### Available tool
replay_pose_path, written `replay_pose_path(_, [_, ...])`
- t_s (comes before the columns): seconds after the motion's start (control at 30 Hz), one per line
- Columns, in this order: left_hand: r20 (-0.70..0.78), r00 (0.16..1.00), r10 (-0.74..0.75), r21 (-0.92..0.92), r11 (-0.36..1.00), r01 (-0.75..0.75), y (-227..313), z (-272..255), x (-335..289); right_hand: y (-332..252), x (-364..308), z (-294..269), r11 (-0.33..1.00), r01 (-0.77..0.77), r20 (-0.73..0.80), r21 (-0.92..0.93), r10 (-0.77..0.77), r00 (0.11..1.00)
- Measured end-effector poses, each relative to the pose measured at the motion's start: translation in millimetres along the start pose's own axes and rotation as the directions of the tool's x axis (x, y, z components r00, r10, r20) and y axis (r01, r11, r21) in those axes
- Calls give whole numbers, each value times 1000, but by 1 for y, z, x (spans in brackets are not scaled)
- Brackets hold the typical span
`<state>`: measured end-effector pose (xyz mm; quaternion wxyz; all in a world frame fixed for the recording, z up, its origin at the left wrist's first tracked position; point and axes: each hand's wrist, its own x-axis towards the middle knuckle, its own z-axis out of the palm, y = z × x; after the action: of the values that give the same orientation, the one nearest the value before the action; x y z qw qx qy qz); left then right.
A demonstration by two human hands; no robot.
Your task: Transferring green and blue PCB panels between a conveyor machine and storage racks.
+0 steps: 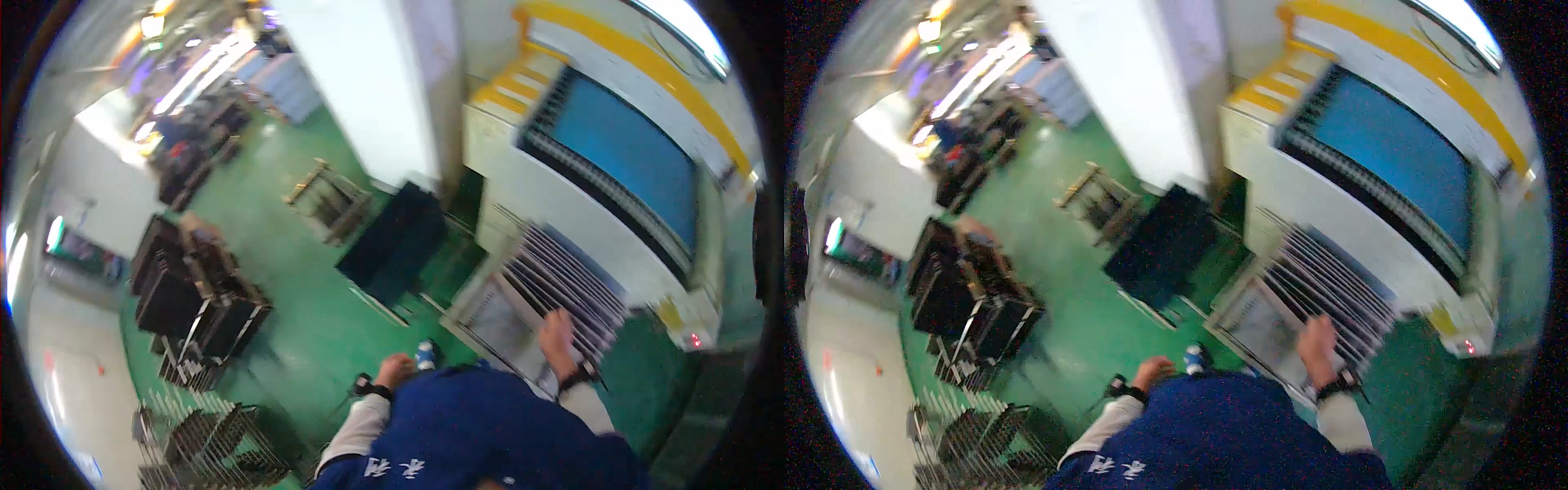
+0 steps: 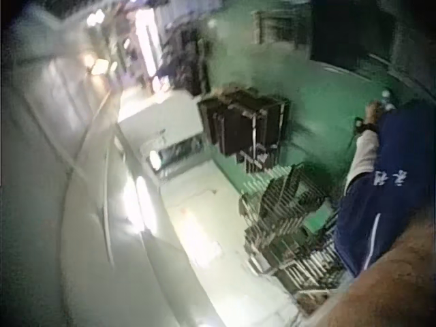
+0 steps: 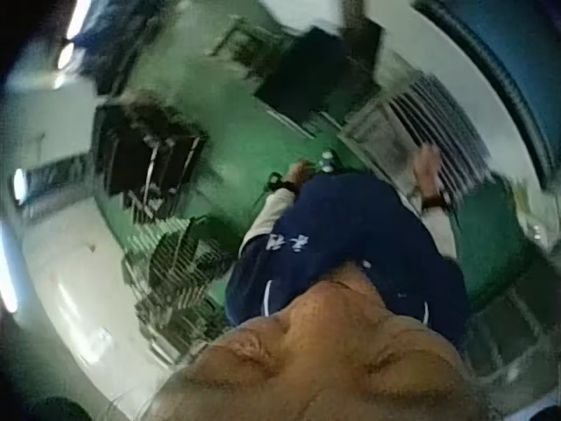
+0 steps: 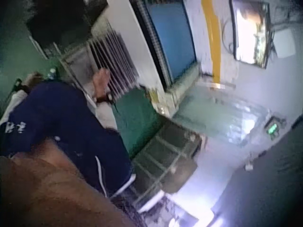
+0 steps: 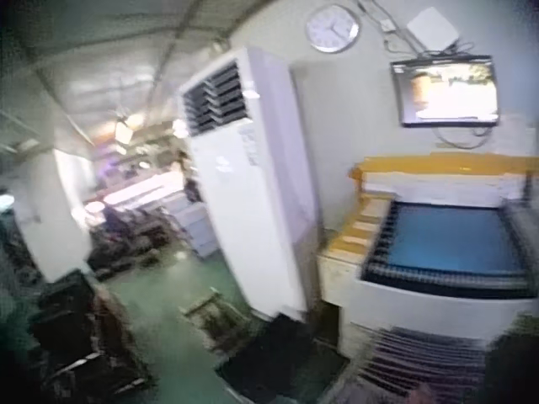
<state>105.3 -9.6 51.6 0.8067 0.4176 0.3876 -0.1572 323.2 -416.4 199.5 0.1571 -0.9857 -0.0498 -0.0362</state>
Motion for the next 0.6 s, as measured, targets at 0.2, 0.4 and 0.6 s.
replay_pose_path(0.2, [-245, 969, -31, -28, 999, 25, -1, 37, -14, 18, -6, 5, 987, 152, 143, -51, -144, 979])
replay_pose_path(0.4, [-135, 991, 15, -217, 975, -44, 6, 38, -10, 26, -3, 29, 975, 202, 97, -90, -193, 976])
replay_pose_path(0.6, [-162, 984, 79, -224, 968, -115, 18, 49, -12, 28, 8, 27, 961, 215, 270, -172, -164, 949])
